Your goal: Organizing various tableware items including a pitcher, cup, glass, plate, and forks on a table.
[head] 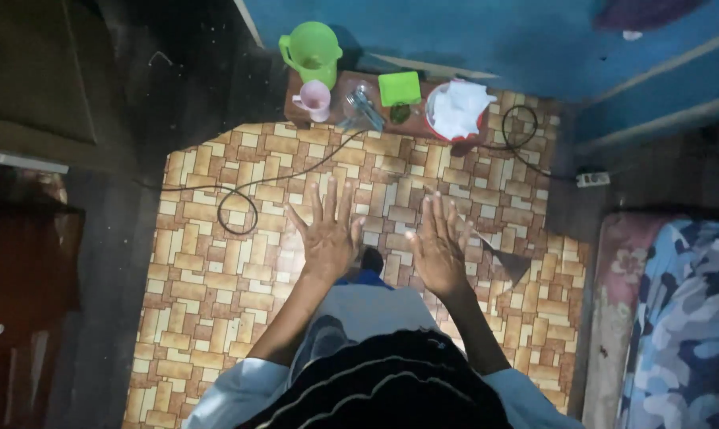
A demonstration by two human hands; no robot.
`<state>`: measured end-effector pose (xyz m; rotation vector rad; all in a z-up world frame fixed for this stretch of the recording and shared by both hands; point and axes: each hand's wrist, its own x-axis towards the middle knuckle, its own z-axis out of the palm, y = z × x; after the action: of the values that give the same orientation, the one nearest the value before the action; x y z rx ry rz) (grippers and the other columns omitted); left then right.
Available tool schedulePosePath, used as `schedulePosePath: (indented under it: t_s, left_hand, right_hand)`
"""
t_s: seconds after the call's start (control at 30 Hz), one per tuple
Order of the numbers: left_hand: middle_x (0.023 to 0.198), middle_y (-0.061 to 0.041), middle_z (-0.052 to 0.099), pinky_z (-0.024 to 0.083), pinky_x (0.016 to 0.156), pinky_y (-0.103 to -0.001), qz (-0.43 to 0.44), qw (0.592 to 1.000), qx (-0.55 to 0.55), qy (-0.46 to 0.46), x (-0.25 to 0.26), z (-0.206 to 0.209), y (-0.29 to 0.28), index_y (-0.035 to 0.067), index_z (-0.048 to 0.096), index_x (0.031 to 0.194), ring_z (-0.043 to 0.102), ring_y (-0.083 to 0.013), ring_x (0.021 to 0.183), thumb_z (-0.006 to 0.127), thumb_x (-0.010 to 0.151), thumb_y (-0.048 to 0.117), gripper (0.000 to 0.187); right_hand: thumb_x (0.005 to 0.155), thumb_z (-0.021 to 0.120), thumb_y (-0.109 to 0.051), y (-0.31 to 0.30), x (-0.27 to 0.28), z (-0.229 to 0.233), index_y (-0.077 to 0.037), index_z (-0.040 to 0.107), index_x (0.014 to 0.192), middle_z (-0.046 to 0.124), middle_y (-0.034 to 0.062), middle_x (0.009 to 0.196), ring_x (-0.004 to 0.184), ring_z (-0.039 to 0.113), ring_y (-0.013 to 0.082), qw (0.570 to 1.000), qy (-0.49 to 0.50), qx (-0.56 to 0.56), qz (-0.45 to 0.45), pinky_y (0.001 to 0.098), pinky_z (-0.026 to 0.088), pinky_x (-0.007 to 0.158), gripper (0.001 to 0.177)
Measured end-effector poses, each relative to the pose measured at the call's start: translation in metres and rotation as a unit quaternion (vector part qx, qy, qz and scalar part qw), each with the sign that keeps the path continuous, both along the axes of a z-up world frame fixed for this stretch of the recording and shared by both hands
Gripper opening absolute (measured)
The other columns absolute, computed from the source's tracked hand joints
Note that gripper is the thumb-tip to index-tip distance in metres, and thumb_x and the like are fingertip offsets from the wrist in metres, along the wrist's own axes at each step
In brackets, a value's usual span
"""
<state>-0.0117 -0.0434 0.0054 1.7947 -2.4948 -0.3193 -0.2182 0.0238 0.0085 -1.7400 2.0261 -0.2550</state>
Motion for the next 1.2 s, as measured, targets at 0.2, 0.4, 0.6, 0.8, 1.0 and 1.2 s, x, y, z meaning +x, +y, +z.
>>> schedulePosePath:
  t_s: [0.2,0.4,0.6,0.8,1.0,1.2]
  left_hand:
    - [0.168,-0.017,0.021,0.006,0.105,-0.088,0.021,0.998,-0.040,0.035,-0.001,0.007,-0.093,0.018,0.024,0.162,0.016,-0.0456,0.154,0.036,0.107,0.043,0.062]
    - [0.168,-0.015,0.025,0.004,0.107,-0.087,0.040,0.996,-0.056,0.055,0.013,-0.023,-0.198,0.020,0.027,0.162,0.016,-0.0440,0.155,0.044,0.103,0.044,0.066]
    - [0.166,-0.011,0.031,0.008,0.110,-0.084,0.026,0.994,-0.109,0.009,0.036,-0.070,-0.311,0.024,0.033,0.160,0.021,-0.0386,0.155,0.058,0.093,0.050,0.076]
    - [0.160,-0.014,0.041,0.020,0.105,-0.085,0.023,0.980,-0.196,-0.024,0.052,-0.118,-0.407,0.020,0.045,0.153,0.038,-0.0421,0.147,0.069,0.090,0.054,0.075]
    - [0.161,-0.010,0.040,0.025,0.106,-0.084,0.017,0.974,-0.195,-0.117,0.057,-0.210,-0.478,0.023,0.048,0.149,0.041,-0.0400,0.145,0.052,0.102,0.053,0.057]
    - [0.165,-0.013,0.035,0.013,0.108,-0.084,0.025,0.979,-0.125,-0.160,0.052,-0.306,-0.530,0.020,0.042,0.155,0.030,-0.0421,0.150,0.052,0.102,0.055,0.064]
  right_hand:
    - [0.109,0.032,-0.043,-0.104,-0.002,-0.003,-0.019,0.007,0.165,-0.002,0.0095,0.171,0.154,0.001,0.0442,0.999,-0.019,-0.009,0.036,0.0763,0.005,0.113,0.066]
    - [0.105,0.040,-0.044,-0.206,0.011,-0.055,-0.015,0.015,0.164,0.009,0.0120,0.171,0.154,0.010,0.0450,0.998,0.025,-0.047,0.037,0.0789,0.014,0.110,0.070]
    - [0.106,0.035,-0.048,-0.311,0.046,-0.091,-0.016,0.015,0.164,0.006,0.0076,0.172,0.156,0.008,0.0374,0.998,0.065,-0.019,-0.012,0.0731,0.012,0.115,0.069]
    - [0.105,0.038,-0.047,-0.388,0.057,-0.146,-0.011,0.021,0.162,0.009,0.0148,0.171,0.155,0.010,0.0418,0.994,0.110,-0.020,-0.017,0.0777,0.019,0.111,0.070]
    - [0.100,0.057,-0.035,-0.446,0.057,-0.216,-0.014,0.018,0.164,0.016,0.0153,0.169,0.153,0.015,0.0423,0.996,0.075,-0.029,-0.037,0.0784,0.017,0.112,0.078]
    - [0.087,0.069,-0.042,-0.498,0.047,-0.338,-0.011,0.034,0.159,0.033,0.0163,0.163,0.147,0.034,0.0418,0.982,0.162,-0.092,-0.023,0.0776,0.031,0.106,0.086]
